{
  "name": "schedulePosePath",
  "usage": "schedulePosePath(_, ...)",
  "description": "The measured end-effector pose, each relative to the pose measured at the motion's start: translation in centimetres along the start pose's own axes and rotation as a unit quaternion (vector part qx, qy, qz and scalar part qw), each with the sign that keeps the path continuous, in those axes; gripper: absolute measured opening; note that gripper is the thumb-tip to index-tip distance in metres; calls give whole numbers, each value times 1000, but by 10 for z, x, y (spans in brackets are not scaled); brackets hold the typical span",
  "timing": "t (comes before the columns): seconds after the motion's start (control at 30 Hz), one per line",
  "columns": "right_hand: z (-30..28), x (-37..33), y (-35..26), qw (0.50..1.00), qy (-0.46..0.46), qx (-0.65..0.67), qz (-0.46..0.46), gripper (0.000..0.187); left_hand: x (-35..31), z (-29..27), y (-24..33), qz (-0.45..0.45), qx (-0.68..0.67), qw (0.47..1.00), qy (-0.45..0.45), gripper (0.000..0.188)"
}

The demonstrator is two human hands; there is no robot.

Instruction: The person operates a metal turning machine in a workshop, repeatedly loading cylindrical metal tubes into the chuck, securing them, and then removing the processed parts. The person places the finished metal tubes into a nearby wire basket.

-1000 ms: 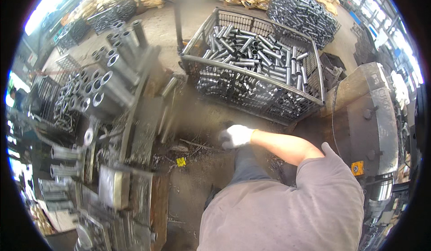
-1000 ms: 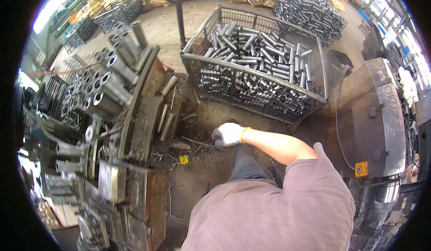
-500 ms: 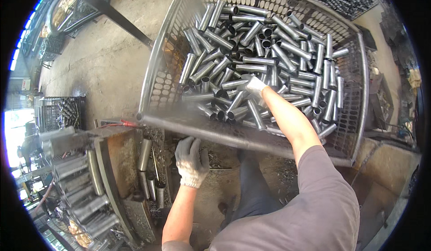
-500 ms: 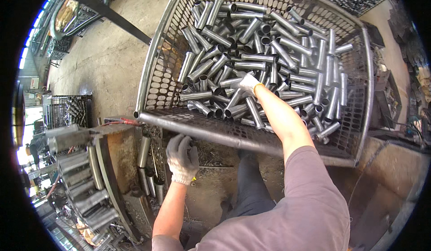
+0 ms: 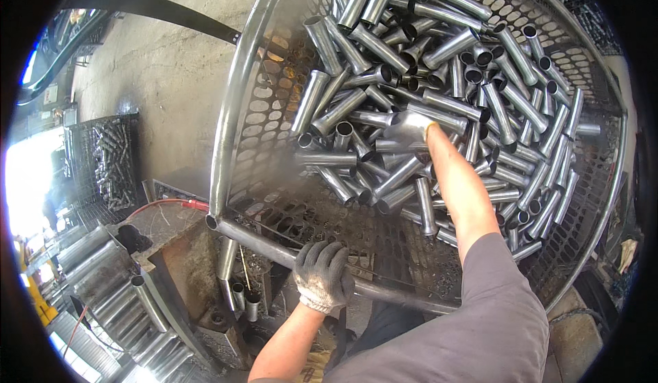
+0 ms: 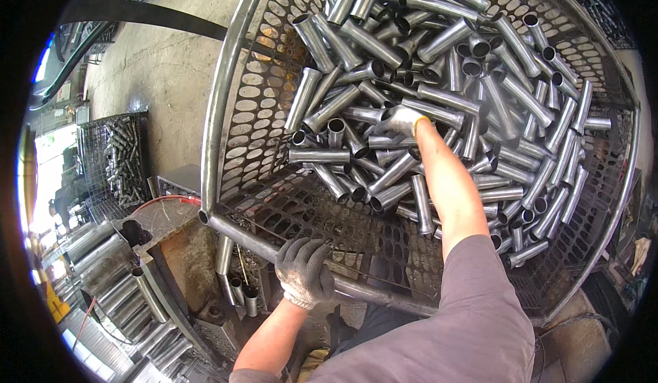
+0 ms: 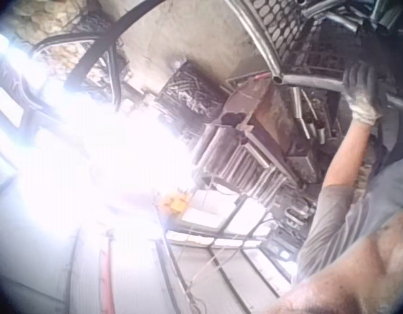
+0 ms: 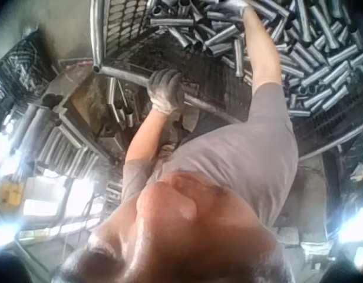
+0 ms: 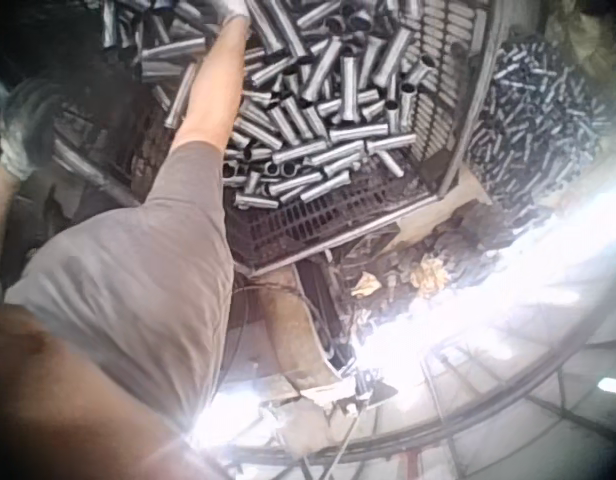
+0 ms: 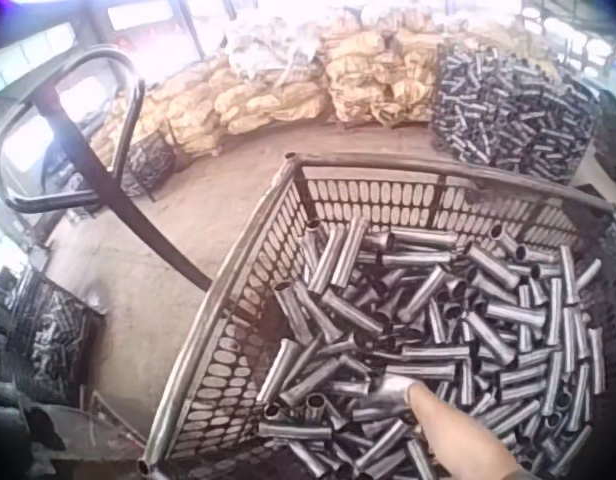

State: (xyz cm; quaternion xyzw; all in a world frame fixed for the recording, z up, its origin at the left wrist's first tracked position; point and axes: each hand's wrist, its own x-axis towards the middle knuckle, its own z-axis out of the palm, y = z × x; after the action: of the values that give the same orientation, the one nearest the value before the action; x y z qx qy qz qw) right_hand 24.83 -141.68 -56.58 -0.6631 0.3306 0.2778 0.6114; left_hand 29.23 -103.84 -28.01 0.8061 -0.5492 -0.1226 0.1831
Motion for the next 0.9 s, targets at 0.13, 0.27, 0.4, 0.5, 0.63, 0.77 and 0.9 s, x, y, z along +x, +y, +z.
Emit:
schedulePosePath(0.13, 40, 30, 26, 965, 253, -44, -53, 72, 1, -4, -1, 2, -6, 1000, -5, 37)
schedulePosePath(0.27, 42, 7, -25, 943, 303, -137, 22, 47, -1, -4, -6, 7, -4, 1000, -17, 40)
schedulePosePath(0.4, 44, -62, -67, 869, 404, -252, -133, 41, -3, -5, -5, 7, -5, 1000, -24, 44)
schedulePosePath(0.5, 58, -155, -113, 783, 432, -368, -255, 34, -10, -7, -1, -5, -10, 999, -41, 40)
schedulePosePath(0.63, 135, -329, -196, 717, 386, -331, -476, 19, -41, -12, 13, -38, -120, 984, 122, 48)
schedulePosePath(0.77, 257, -476, -229, 691, 198, -323, -616, 46, -149, -102, 82, -178, -837, 495, 153, 98)
schedulePosePath(0.9, 422, -549, -218, 624, 36, -353, -696, 53, -329, -192, 97, -94, -905, 337, 243, 88)
